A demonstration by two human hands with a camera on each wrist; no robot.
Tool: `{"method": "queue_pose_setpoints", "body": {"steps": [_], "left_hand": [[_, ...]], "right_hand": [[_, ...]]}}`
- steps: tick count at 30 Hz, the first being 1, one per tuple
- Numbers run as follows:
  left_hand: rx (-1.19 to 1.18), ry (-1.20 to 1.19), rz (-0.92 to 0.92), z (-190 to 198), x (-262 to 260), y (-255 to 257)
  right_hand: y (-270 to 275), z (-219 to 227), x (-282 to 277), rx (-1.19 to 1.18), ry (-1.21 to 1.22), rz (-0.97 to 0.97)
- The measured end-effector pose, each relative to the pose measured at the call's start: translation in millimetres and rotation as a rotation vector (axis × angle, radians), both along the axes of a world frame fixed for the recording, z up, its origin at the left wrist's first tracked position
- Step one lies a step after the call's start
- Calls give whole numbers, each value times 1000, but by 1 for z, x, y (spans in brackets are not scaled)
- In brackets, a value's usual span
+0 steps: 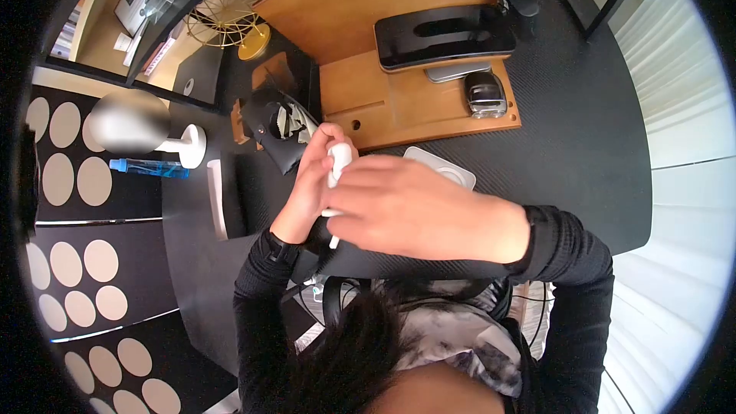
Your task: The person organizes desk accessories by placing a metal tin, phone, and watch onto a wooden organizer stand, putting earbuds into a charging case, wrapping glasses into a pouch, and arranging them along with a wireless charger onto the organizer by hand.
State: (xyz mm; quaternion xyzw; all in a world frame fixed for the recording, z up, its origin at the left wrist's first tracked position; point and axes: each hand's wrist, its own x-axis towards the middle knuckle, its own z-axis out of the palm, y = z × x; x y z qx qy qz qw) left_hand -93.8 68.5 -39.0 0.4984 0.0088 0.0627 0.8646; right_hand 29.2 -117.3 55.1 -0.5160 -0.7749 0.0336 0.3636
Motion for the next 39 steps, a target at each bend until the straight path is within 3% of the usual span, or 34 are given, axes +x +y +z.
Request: {"method": "queue_pose_setpoints", "body": {"steps": [2, 4, 6, 10, 12, 14, 16, 22, 25, 27, 30, 32, 34, 37, 39], "left_hand": [[63, 40, 60, 15, -1, -8], [182, 88, 85, 21, -4, -8], [164, 83, 96, 21, -5, -8], [102, 17, 92, 23, -1, -10], [104, -11, 54, 20, -1, -10], [291, 62, 119, 26, -2, -17], [273, 57, 127, 29, -3, -19], [455, -51, 149, 21, -2, -14], [361, 6, 191, 18, -1, -17], [360, -13, 163, 14, -1, -15], [301, -42, 134, 7, 1, -11], [153, -99, 90, 5, 1, -8], [144, -78, 112, 9, 0, -11], [103, -65, 89, 7, -2, -9], [71, -75, 47, 6, -3, -11]], "right_hand": [[7, -11, -8, 170, -90, -52], [11, -15, -4, 155, -72, -34], [14, -22, -3, 193, 58, -71], [6, -12, 4, -48, 58, -169], [8, -12, 9, 3, 99, -216], [8, -8, 14, 28, 193, -269], [6, -5, 20, 34, 169, -283], [-4, 2, 23, -215, 32, -355], [-2, 2, 17, -158, -75, -365], [2, 3, 11, 1, 41, -155], [6, -15, 9, 83, -76, -94], [7, -13, 12, 87, -116, -101], [8, -7, 12, 99, 56, -135], [-1, 0, 20, -74, 30, -239], [4, -6, 23, -38, 55, -212]]}}
